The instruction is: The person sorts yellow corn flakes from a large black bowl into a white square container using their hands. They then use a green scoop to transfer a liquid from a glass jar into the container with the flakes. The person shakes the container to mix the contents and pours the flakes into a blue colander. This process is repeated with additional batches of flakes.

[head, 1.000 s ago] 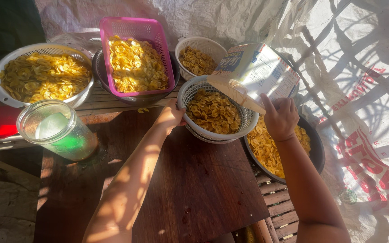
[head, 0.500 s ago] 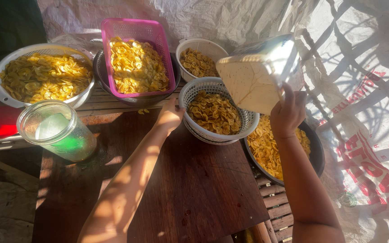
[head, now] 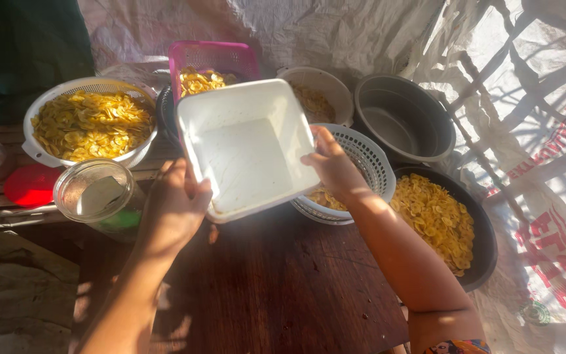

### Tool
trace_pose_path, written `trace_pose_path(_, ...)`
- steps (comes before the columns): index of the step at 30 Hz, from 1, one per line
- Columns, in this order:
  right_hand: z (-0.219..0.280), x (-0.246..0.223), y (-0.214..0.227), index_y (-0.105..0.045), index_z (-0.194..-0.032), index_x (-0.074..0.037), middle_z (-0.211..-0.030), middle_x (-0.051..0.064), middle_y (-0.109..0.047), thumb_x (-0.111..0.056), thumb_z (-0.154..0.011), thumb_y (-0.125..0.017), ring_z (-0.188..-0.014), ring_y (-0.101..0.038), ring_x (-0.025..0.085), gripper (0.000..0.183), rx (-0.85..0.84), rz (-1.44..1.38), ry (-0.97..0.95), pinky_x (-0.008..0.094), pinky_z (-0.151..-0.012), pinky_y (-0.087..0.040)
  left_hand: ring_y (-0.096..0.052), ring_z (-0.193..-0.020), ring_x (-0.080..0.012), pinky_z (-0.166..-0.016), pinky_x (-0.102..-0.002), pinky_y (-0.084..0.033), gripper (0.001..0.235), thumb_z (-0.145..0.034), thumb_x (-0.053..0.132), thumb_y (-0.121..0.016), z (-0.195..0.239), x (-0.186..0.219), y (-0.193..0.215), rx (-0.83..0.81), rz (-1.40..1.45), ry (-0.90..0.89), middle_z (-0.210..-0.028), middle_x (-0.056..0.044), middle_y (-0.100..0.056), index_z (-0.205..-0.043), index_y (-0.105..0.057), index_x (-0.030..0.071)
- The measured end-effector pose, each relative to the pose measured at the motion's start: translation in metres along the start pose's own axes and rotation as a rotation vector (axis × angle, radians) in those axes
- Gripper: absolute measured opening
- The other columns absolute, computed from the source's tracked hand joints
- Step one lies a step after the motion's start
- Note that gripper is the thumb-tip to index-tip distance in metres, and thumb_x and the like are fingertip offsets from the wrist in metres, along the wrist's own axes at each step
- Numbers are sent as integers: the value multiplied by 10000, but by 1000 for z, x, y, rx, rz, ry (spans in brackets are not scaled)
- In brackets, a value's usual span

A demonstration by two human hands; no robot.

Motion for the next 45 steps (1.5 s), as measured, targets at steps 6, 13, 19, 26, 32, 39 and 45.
trace_pose_path(6, -94, 11, -9, -508, -1445, -144, -1090, 64, -717, -403, -981, -582, -959, -685, 138, 536, -221, 492, 6, 340, -821, -569, -638, -727, -283, -673, -404, -531, 311, -845, 153, -683, 61, -69, 25, 33, -164, 237, -998, -124, -657, -1130, -656, 32)
trace_pose_path(13, -349, 123, -22, -591, -1358, -39, -1091, 185, -742, -396, -988, -592, -964, -698, 259, 515, -3, 620, -132, 392, -854, -534, -652, -628, -245, -545, -402, -546, 407, -843, 177, -680, 66, -138, 5, -127, 52, 475, -976, -70, -587, -1232, -651, 62)
trace_pose_path(19, -424, 189, -51, -711, -1126, -15, -993, 105, -739, -356, -959, -585, -872, -708, 236, 400, 30, 109, -430, 392, -761, -590, -672, -673, -194, -625, -316, -561, 522, -859, 264, -766, 57, -194, -14, -281, -169, 523, -902, -66, -629, -1345, -628, 134)
trace_pose_path(26, -440, 208, -57, -710, -1047, -39, -829, 101, -693, -263, -908, -669, -674, -644, 226, 267, -16, 329, -454, 392, -613, -547, -753, -754, -145, -675, -290, -606, 663, -808, 241, -750, 64, -228, -20, -327, -78, 422, -1013, -65, -707, -1432, -550, 138)
trace_pose_path(32, -421, 161, -20, -737, -1010, -12, -817, 83, -716, -236, -893, -714, -626, -659, 182, 254, -24, 227, -473, 325, -569, -544, -739, -622, -138, -628, -292, -609, 677, -842, 306, -768, 67, -227, -19, -350, -172, 578, -890, -50, -683, -1477, -547, 228)
trace_pose_path(39, -403, 116, 102, -758, -985, -59, -787, 84, -678, -225, -873, -778, -586, -623, 180, 202, 222, 37, -414, 318, -517, -513, -751, -671, -146, -684, -289, -614, 708, -868, 335, -759, 73, -242, -24, -394, -277, 628, -950, -68, -711, -1521, -498, 246)
trace_pose_path(45, -382, 128, 215, -649, -986, 21, -830, 128, -698, -107, -906, -632, -628, -752, 223, 152, 503, -199, -200, 373, -516, -657, -754, -747, -201, -651, -346, -633, 765, -827, 313, -747, 87, -287, -34, -356, -191, 434, -973, -111, -749, -1530, -470, 193)
Point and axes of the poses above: each hand's wrist, its own z-axis away from the middle knuckle, its own y-axis out of the back of the hand, x = y × z, the point moved 4 cm from there along -z, towards the middle knuckle
